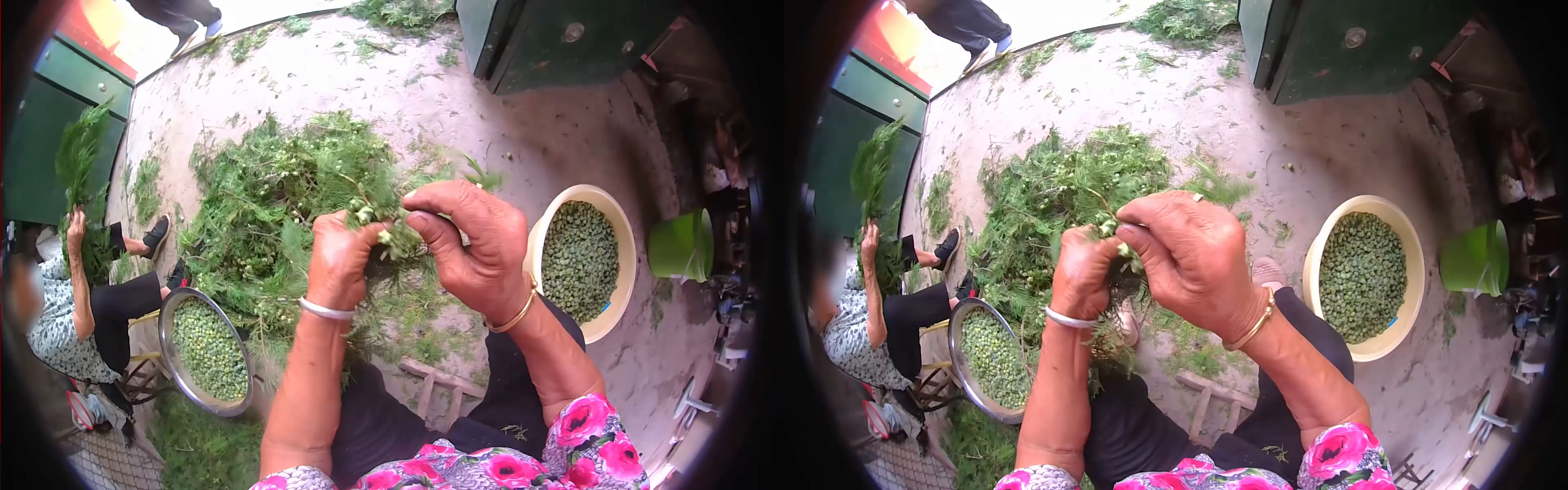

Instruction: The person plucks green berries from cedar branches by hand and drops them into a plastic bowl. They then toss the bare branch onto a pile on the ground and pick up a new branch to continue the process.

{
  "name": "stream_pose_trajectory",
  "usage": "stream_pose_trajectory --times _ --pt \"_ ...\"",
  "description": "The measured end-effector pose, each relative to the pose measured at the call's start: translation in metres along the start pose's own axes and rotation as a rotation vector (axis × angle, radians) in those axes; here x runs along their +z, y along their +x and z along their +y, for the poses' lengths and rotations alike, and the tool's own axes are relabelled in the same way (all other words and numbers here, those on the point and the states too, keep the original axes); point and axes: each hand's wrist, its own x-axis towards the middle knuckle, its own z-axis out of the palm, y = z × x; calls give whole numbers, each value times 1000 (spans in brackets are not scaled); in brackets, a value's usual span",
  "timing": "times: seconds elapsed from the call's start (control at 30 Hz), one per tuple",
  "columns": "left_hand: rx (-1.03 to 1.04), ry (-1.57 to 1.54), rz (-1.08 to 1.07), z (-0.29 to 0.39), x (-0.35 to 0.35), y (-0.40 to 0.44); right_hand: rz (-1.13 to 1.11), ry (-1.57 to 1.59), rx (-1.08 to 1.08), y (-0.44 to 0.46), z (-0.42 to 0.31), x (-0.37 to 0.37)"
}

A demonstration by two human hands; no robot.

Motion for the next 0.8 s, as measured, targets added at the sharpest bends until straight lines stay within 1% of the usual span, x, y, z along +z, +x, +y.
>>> stream_pose_trajectory --times 0.03,0.07,0.1,0.13,0.17,0.23,0.3,0.37,0.4,0.43,0.47,0.53,0.57,0.63,0.67,0.73,0.77,0.8 --pt "78 60 16 -1 3 -3 1 0 2 1 4 1" --pt "12 81 22 2 8 -7 0 -84 32 0 10 2" --pt "11 83 23 2 9 -8 -2 -167 62 -3 16 3" --pt "24 59 38 2 10 -9 -19 -150 183 -8 21 1" --pt "38 34 53 2 10 -11 -19 -150 184 -12 24 -1" --pt "-2 0 32 5 8 -12 -96 25 512 -20 27 -7" --pt "-75 -66 60 -1 5 -8 -117 53 506 -24 30 -10" --pt "-79 -58 39 -1 5 -7 -211 10 394 -20 27 -13" --pt "-77 -21 55 -2 8 -6 -306 -40 417 -20 28 -16" --pt "-76 17 69 -2 11 -5 -302 -45 419 -20 29 -18" --pt "-44 70 40 -1 13 -6 -342 -100 362 -22 32 -17" --pt "-65 55 45 1 17 -8 -398 -199 244 -26 36 -18" --pt "-82 40 55 2 18 -8 -397 -198 247 -27 38 -18" --pt "-60 71 44 0 17 -8 -358 -237 22 -28 42 -18" --pt "-37 100 33 0 17 -8 -358 -238 23 -28 41 -17" --pt "-23 76 39 1 18 -11 -257 -19 463 -28 37 -14" --pt "-6 50 47 3 19 -12 -257 -21 464 -26 36 -16" --pt "6 23 52 5 19 -13 -133 247 679 -22 36 -17"
